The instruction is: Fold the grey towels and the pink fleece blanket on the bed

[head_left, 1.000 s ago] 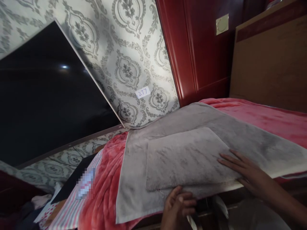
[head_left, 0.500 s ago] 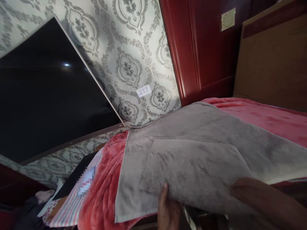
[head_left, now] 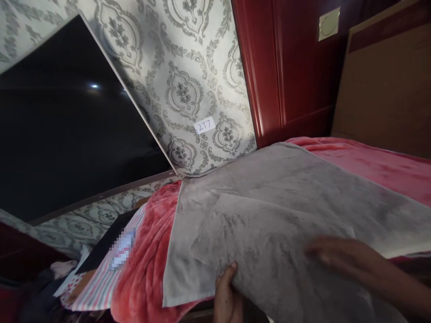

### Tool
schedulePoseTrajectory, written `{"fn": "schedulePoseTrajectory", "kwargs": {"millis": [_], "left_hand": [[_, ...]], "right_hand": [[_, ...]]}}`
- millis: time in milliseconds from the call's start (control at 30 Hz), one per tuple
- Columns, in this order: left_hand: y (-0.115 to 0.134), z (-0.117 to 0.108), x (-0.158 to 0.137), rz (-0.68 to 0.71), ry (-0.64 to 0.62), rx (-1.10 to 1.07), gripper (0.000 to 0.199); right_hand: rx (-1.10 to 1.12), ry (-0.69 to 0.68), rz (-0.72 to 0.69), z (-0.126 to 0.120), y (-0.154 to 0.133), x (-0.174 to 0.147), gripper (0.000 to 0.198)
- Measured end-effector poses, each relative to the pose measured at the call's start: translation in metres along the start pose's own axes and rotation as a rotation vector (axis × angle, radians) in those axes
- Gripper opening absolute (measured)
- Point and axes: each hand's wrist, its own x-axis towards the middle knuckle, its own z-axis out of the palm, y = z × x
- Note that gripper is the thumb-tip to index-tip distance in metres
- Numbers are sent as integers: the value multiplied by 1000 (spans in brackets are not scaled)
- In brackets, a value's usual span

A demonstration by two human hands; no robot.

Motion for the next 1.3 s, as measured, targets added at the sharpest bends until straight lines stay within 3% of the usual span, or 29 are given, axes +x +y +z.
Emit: {"fn": "schedulePoseTrajectory", "kwargs": {"millis": [100,200,300,400,533,667,733,867,967,1067,1167,1300], "left_hand": [[-3,-4,2,-24,31,-30,43],[-8,-9,6,-21,-1,-47,47],[-12,-13,11,2,-56,-55,46],[-14,-15,14,0,-75,-47,42],[-10,-14,17,-15,-88,-22,44],[7,-8,17,11,-113,-41,57],[21,-2,15,-6,-187,-37,63],[51,17,10,-98,-366,48,65],[63,36,10,-45,-434,79,68],[64,52,11,-29,-529,98,71],[60,61,11,-94,-585,127,62],[52,72,16,-184,-645,199,39]], "right_hand": [[-98,37,24,-12,-1,68,60],[-176,-54,106,-3,11,117,73],[-160,-148,88,18,17,140,75],[-106,-229,2,30,8,143,73],[-43,-300,-31,26,-8,134,73],[3,-327,36,15,-17,121,73],[88,-343,90,10,-20,115,75],[447,-364,250,6,-21,101,80],[822,-436,343,17,-20,83,82],[1072,-505,341,34,-21,58,91],[1227,-404,307,45,-18,26,85],[1312,-196,252,33,-8,-23,55]]}}
